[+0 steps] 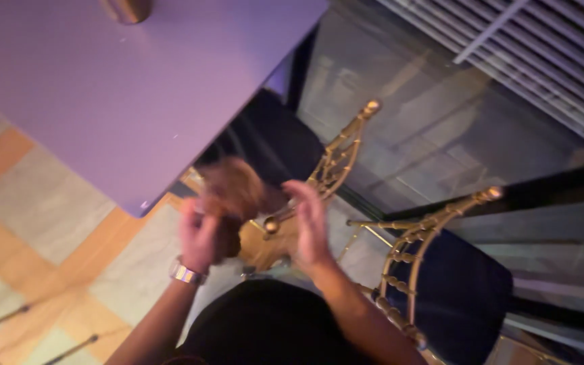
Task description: Wipe down the frames and seats of several bar stools and dining chairs with a cloth.
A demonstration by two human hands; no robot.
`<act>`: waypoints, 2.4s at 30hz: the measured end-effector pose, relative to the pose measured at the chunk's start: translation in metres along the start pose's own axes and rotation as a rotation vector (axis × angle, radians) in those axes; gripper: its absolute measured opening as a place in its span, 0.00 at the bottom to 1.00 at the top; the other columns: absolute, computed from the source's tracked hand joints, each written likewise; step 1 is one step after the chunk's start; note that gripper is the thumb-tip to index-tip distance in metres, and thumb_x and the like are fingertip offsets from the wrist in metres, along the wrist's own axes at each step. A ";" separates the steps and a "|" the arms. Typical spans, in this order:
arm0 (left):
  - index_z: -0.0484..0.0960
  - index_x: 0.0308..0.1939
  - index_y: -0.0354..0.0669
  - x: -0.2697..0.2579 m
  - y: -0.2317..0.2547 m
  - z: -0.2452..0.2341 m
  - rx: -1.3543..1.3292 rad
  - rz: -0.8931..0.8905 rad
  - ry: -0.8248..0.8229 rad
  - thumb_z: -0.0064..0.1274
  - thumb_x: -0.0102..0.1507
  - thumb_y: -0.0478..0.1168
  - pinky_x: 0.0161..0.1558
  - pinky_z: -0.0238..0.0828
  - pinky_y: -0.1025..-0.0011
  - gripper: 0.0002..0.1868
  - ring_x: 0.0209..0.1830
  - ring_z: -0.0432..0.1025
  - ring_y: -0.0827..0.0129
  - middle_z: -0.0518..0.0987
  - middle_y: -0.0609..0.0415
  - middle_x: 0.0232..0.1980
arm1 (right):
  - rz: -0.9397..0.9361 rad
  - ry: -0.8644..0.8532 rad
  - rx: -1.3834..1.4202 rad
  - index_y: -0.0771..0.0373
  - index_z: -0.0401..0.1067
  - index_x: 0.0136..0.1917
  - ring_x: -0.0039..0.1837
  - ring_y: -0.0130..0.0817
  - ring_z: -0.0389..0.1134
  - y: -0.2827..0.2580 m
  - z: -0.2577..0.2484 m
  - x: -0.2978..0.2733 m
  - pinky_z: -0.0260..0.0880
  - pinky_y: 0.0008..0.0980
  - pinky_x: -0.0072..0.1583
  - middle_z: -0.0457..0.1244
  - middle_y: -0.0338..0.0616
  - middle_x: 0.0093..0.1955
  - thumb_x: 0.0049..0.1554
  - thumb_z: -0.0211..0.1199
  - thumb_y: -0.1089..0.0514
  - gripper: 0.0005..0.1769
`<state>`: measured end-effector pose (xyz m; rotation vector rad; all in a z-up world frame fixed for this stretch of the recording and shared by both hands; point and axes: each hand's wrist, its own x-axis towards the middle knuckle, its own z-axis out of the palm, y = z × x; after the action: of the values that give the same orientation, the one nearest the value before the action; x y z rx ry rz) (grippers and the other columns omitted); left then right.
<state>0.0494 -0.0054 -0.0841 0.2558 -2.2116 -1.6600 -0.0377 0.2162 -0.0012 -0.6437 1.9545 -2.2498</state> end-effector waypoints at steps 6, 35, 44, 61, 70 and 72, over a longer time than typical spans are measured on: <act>0.83 0.45 0.37 -0.036 -0.031 -0.009 -0.317 -0.289 -0.297 0.58 0.63 0.40 0.41 0.73 0.69 0.10 0.38 0.74 0.72 0.81 0.54 0.38 | -0.008 0.192 -0.212 0.69 0.71 0.61 0.64 0.37 0.68 0.036 -0.040 0.031 0.65 0.36 0.69 0.67 0.48 0.60 0.71 0.47 0.46 0.24; 0.78 0.58 0.48 0.005 -0.036 0.120 -1.543 -1.154 -0.062 0.46 0.72 0.47 0.35 0.78 0.66 0.14 0.39 0.78 0.64 0.84 0.52 0.48 | 0.105 0.273 -0.721 0.55 0.77 0.44 0.40 0.33 0.74 0.047 -0.002 0.052 0.70 0.34 0.44 0.71 0.34 0.36 0.66 0.53 0.44 0.18; 0.75 0.57 0.43 0.027 -0.095 0.135 -1.459 -1.506 -0.219 0.40 0.75 0.48 0.55 0.76 0.56 0.16 0.50 0.78 0.54 0.81 0.44 0.52 | 0.105 0.263 -0.777 0.56 0.76 0.39 0.38 0.36 0.73 0.036 0.002 0.058 0.68 0.36 0.43 0.70 0.35 0.33 0.64 0.58 0.45 0.18; 0.76 0.58 0.49 0.038 -0.153 0.149 -1.425 -1.073 -0.319 0.33 0.64 0.60 0.53 0.76 0.50 0.29 0.54 0.74 0.56 0.79 0.51 0.55 | 0.094 0.261 -0.843 0.54 0.76 0.37 0.36 0.37 0.72 0.041 0.005 0.057 0.67 0.38 0.41 0.68 0.33 0.30 0.63 0.56 0.39 0.22; 0.72 0.61 0.57 0.030 -0.029 0.102 -1.191 -1.017 -0.230 0.37 0.69 0.59 0.45 0.76 0.53 0.22 0.51 0.74 0.61 0.76 0.57 0.57 | 0.074 0.271 -0.844 0.54 0.75 0.35 0.36 0.39 0.71 0.035 0.003 0.058 0.67 0.41 0.42 0.68 0.35 0.30 0.63 0.57 0.39 0.23; 0.70 0.62 0.56 0.020 -0.012 0.094 -1.102 -1.020 -0.181 0.39 0.70 0.57 0.47 0.77 0.50 0.20 0.51 0.73 0.62 0.73 0.56 0.56 | 0.071 0.270 -0.825 0.54 0.76 0.35 0.36 0.39 0.70 0.035 0.005 0.056 0.67 0.42 0.42 0.68 0.35 0.30 0.63 0.57 0.39 0.23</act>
<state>-0.0066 0.0673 -0.1144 1.0147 -0.8722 -3.1920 -0.0939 0.1868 -0.0206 -0.3059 2.9852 -1.4739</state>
